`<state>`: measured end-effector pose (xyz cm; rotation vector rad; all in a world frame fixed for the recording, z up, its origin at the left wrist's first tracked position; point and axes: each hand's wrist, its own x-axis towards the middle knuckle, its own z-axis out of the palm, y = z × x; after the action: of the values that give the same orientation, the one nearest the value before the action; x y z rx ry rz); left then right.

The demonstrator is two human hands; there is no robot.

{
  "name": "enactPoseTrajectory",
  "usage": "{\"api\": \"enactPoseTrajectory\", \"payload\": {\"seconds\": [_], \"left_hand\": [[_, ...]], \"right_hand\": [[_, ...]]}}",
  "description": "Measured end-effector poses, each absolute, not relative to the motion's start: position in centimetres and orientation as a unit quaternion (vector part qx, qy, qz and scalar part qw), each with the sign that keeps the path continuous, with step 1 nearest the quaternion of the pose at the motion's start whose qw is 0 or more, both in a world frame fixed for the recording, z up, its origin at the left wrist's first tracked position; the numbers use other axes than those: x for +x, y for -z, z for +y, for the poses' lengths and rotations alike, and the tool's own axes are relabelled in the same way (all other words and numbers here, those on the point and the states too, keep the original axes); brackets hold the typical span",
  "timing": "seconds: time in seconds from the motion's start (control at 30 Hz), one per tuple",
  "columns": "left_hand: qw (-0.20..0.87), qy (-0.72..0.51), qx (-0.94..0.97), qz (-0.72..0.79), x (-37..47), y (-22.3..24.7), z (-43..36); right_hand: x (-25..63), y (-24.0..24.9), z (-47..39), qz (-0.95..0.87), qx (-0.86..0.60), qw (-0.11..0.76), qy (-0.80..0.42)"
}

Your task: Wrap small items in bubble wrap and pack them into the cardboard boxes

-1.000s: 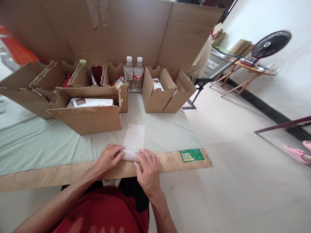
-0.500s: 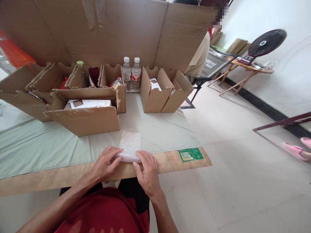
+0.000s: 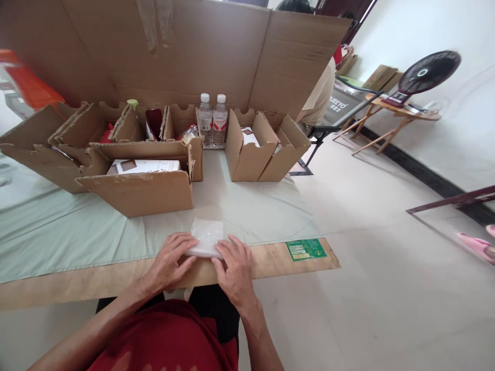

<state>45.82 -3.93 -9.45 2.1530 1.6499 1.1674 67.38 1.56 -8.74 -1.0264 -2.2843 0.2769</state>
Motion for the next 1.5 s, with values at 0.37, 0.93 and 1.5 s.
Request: {"api": "enactPoseTrajectory", "payload": {"seconds": [0.37, 0.93, 1.5], "left_hand": [[0.16, -0.381, 0.633, 0.655, 45.8, 8.9, -3.5], [0.638, -0.616, 0.151, 0.437, 47.4, 7.1, -5.4], [0.575, -0.579, 0.289, 0.5, 44.4, 8.0, -5.2]], "right_hand": [[66.8, 8.9, 1.5, -0.866, -0.387, 0.288, -0.13], [64.7, 7.1, -0.4, -0.807, -0.405, 0.334, -0.269], [63.9, 5.5, 1.4, -0.613, -0.438, 0.262, -0.603]]}}
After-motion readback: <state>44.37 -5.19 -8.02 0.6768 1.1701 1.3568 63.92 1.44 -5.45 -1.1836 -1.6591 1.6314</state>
